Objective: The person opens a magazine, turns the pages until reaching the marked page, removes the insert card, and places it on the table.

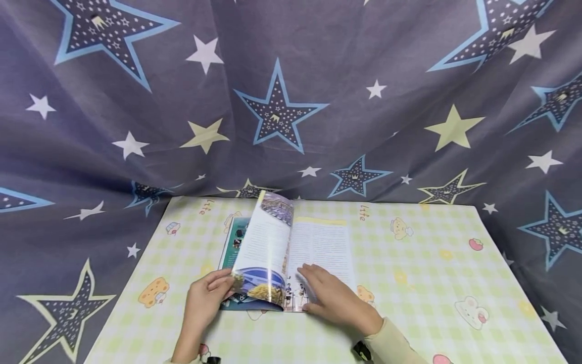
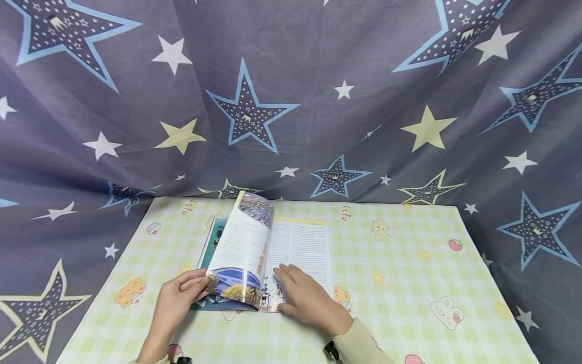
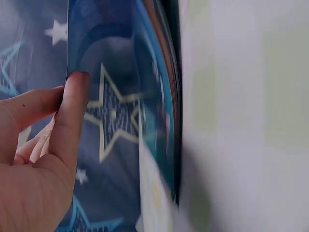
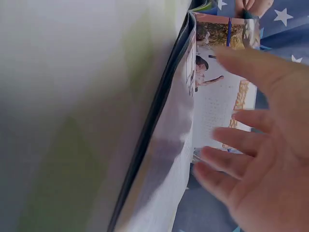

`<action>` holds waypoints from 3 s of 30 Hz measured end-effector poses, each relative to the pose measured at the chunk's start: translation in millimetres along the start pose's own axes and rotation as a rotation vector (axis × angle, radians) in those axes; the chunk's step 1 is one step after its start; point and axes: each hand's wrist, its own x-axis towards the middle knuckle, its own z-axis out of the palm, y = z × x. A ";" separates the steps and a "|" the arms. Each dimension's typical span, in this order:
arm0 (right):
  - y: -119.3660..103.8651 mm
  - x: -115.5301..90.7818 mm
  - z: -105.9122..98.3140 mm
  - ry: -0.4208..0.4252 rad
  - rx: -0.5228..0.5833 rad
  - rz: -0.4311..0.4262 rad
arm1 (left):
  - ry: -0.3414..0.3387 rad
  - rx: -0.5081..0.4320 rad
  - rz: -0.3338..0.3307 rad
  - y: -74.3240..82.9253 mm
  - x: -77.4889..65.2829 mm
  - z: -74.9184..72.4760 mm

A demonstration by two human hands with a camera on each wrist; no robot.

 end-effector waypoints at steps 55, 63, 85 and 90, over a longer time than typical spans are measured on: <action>29.7 -33.9 -20.1 0.383 -0.247 0.333 | -0.026 0.030 0.060 7.3 5.0 17.8; 18.1 -21.6 -19.6 0.413 -0.116 0.269 | -0.099 -0.013 0.090 15.7 4.8 37.7; 0.8 -0.2 -8.0 0.256 0.218 0.001 | -0.304 -0.063 0.172 23.2 -4.9 81.4; -1.2 0.6 -7.0 0.241 0.211 0.009 | -0.315 -0.061 0.150 18.9 -7.7 81.4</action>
